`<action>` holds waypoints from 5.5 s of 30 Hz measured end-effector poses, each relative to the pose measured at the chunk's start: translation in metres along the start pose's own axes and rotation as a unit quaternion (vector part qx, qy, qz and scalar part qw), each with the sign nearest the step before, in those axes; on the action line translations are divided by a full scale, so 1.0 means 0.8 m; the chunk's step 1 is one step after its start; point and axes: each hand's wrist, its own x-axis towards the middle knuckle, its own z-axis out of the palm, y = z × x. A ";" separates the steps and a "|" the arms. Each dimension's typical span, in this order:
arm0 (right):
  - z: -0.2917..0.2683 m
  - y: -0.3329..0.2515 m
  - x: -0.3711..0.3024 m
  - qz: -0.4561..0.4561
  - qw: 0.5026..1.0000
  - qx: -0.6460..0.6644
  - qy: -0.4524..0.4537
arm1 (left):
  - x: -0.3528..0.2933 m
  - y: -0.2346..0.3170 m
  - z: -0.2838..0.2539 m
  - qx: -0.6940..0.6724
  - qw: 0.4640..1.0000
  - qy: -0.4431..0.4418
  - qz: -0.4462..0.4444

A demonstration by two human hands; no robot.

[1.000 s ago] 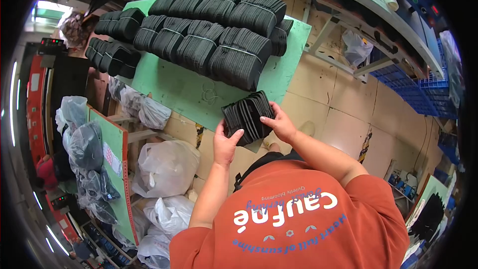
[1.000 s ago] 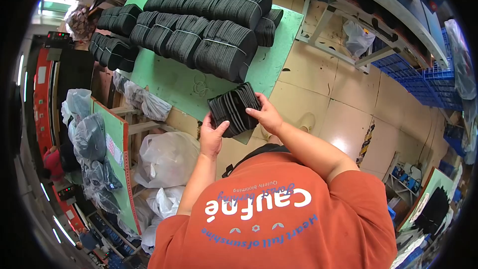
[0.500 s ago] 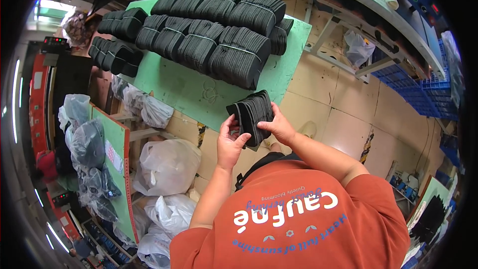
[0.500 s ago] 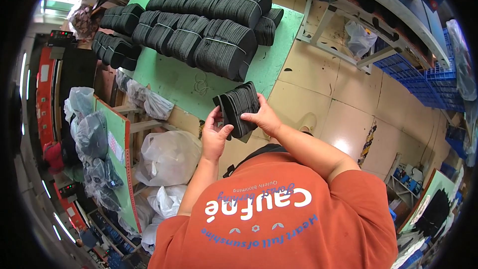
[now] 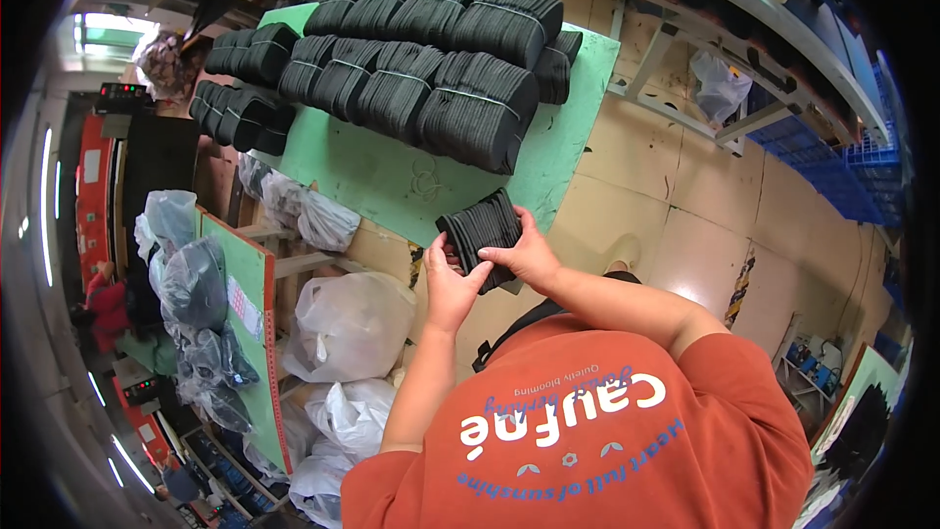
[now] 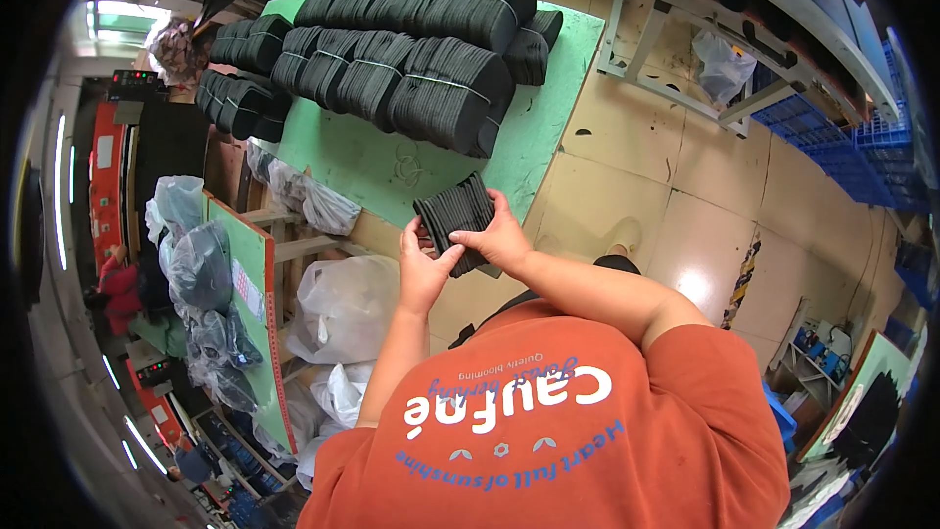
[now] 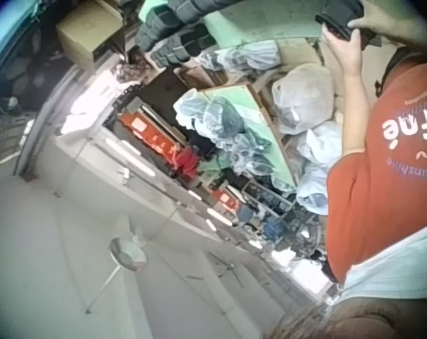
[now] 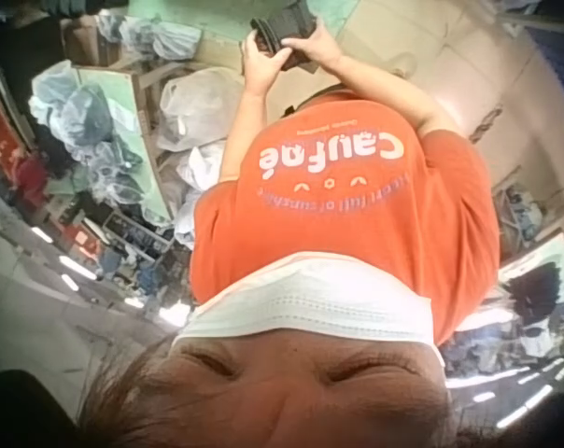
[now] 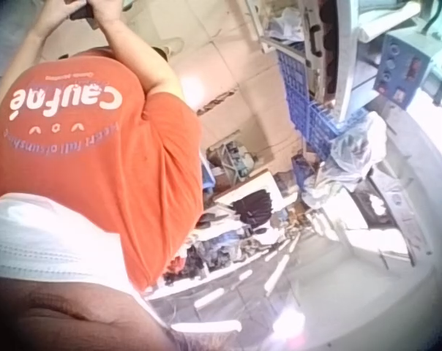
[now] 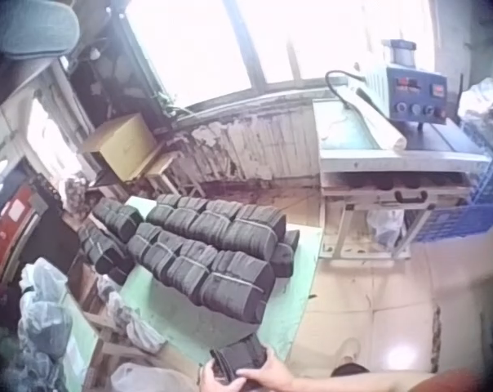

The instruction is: Processing shoe components using a heat press machine and then bagging them into bundles.

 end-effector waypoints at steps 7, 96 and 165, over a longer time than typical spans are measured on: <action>-0.002 0.001 0.008 -0.006 0.998 0.062 -0.011 | 0.002 -0.036 -0.013 -0.374 0.924 -0.071 -0.022; 0.007 0.032 0.021 0.054 0.954 -0.279 0.091 | 0.038 -0.015 -0.005 -0.354 0.932 -0.028 -0.069; -0.327 -0.032 -0.245 -0.091 0.744 0.474 0.461 | -0.004 0.404 0.398 0.201 0.557 -0.694 0.410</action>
